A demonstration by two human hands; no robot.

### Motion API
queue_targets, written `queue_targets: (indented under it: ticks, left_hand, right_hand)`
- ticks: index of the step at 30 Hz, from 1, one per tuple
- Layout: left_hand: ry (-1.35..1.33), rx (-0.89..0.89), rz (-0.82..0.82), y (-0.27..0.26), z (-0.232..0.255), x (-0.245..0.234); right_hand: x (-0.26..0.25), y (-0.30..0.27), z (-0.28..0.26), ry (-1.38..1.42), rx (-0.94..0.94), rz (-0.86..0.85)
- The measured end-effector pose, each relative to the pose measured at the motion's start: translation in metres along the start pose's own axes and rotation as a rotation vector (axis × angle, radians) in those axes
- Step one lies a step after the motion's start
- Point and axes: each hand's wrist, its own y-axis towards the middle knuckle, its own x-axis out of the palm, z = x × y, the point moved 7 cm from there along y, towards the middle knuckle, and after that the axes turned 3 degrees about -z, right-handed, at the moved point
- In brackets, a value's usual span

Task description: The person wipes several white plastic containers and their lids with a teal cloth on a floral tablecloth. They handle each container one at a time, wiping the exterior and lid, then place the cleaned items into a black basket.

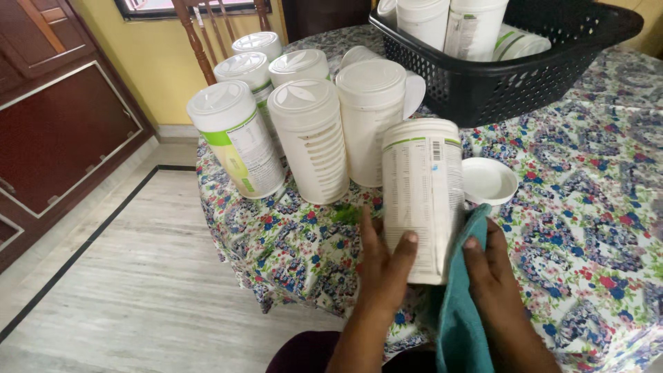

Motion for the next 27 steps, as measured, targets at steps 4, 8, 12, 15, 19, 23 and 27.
queue_targets:
  ticks: [4, 8, 12, 15, 19, 23, 27]
  left_hand:
    - [0.160, 0.082, 0.002, -0.007, 0.014, 0.003]
    - [0.026, -0.093, 0.000, -0.005, 0.010, -0.002]
    - [0.499, 0.429, -0.020, -0.017, 0.048, 0.011]
    - [0.304, 0.263, -0.237, -0.013, 0.037, 0.013]
    - [-0.049, 0.027, -0.240, -0.006, 0.022, 0.009]
    - [-0.199, 0.053, -0.247, -0.016, 0.021, 0.032]
    - [0.069, 0.124, -0.055, -0.023, 0.036, 0.031]
  right_hand:
    - [-0.011, 0.001, 0.000, -0.072, 0.115, 0.059]
    - [-0.003, 0.001, 0.004, 0.380, 0.349, -0.004]
    - [-0.013, 0.001, 0.024, 0.345, 0.333, 0.006]
    - [-0.033, 0.021, 0.053, 0.400, 0.303, -0.023]
    - [-0.040, 0.040, 0.098, 0.648, 0.451, -0.140]
    - [-0.042, 0.035, 0.090, 0.411, 0.418, -0.048]
    - [-0.028, -0.011, 0.036, 0.087, 0.407, -0.018]
